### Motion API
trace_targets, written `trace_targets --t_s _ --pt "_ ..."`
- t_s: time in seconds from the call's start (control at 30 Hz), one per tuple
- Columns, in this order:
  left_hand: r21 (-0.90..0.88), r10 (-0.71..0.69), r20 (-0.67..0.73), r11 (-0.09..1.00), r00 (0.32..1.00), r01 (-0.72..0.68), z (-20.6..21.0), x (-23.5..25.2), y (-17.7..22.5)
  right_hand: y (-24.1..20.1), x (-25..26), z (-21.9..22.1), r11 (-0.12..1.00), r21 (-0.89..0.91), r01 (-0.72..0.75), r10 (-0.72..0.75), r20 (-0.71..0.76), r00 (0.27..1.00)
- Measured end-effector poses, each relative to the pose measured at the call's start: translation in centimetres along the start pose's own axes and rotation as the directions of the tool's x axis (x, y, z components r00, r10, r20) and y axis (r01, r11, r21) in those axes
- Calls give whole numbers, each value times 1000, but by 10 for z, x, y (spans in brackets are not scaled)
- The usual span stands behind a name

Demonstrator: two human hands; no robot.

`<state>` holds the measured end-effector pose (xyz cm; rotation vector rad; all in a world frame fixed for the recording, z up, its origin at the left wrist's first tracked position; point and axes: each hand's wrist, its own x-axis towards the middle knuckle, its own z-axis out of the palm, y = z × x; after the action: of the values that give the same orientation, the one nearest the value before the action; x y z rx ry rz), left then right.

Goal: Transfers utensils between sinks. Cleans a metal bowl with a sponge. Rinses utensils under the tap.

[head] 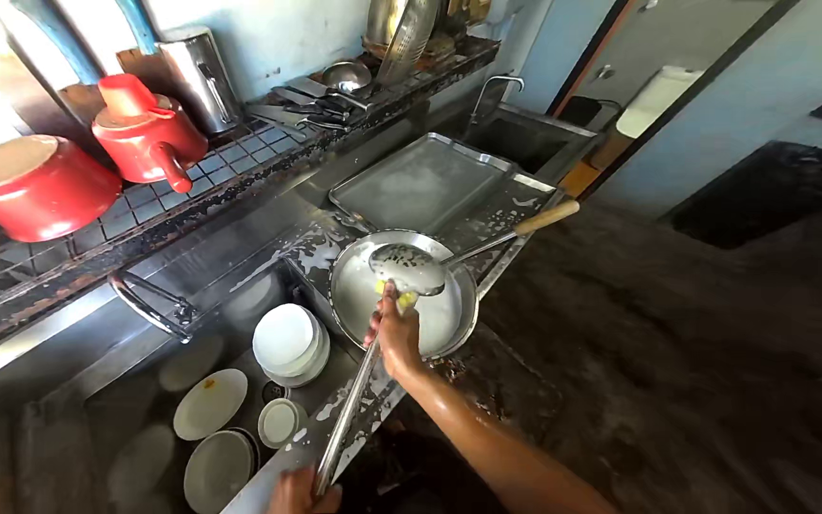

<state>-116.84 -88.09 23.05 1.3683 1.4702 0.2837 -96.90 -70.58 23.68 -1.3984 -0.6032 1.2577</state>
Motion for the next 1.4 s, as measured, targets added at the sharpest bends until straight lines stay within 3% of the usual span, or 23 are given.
trace_targets --t_s 0.07,0.1,0.17,0.2,0.27,0.4,0.47,0.53,0.63,0.7,0.77,0.8,0.83,0.93,0.97,1.03,1.07,1.1,1.13,1.17,1.27,1.33,1.4 --pt "-317 3 49 948 999 13 1 29 27 15 -8 -2 951 -274 143 -114 119 986" --pt "-534 25 79 845 997 21 3 46 40 17 -12 -7 861 -449 238 -150 223 963" --pt "-811 70 57 585 996 5 5 80 59 0 -11 -21 505 -785 358 -32 398 917" --pt "-867 74 35 498 997 -6 4 93 63 -13 -6 -27 311 -875 372 68 411 909" --pt "-893 61 -8 448 998 -34 -4 109 65 -22 25 -42 71 -939 337 116 343 932" --pt "-839 108 -64 533 992 -112 -14 114 61 18 106 -78 -135 -950 283 196 254 947" --pt "-804 138 -88 575 987 -152 -19 117 63 21 119 -82 -94 -944 317 326 272 905" --pt "-753 89 -113 643 990 -144 -21 118 69 6 120 -82 89 -952 293 309 306 900" --pt "-697 -26 -108 715 994 -57 -16 122 78 -28 90 -68 404 -846 349 -61 355 933" --pt "-619 -43 -117 784 992 -39 -5 128 81 -41 56 -44 425 -693 583 -303 498 813" --pt "-481 6 -165 873 986 -85 8 135 83 -47 46 -18 337 -547 767 -362 676 641" --pt "-437 32 -186 893 982 -112 15 135 85 -53 56 -8 316 -505 803 -353 723 594" --pt "-418 50 -202 899 978 -132 20 135 87 -63 70 0 363 -507 782 -321 719 616" --pt "-378 81 -240 910 967 -170 27 133 86 -84 99 10 638 -568 521 -204 527 825" --pt "-364 88 -255 914 963 -180 26 135 86 -81 87 11 616 -576 538 -234 519 822" --pt "-291 117 -294 934 949 -206 23 138 89 -66 52 14 339 -563 754 -359 663 657" --pt "-225 148 -316 948 937 -226 25 137 91 -58 44 18 176 -535 826 -364 744 560" --pt "-168 169 -333 957 928 -235 28 135 93 -59 42 24 88 -525 847 -333 785 522" --pt "-149 166 -347 962 923 -229 33 133 95 -70 48 31 108 -556 824 -252 786 564" --pt "-150 153 -354 964 923 -217 36 130 96 -85 63 37 215 -618 756 -140 747 650" --pt "-207 132 -384 952 914 -225 33 123 96 -106 120 35 671 -654 350 107 552 827" --pt "-271 124 -397 931 909 -246 26 125 90 -88 126 25 872 -485 64 183 445 877" --pt "-346 86 -384 910 919 -229 18 131 85 -58 109 17 959 -240 -152 227 328 917"
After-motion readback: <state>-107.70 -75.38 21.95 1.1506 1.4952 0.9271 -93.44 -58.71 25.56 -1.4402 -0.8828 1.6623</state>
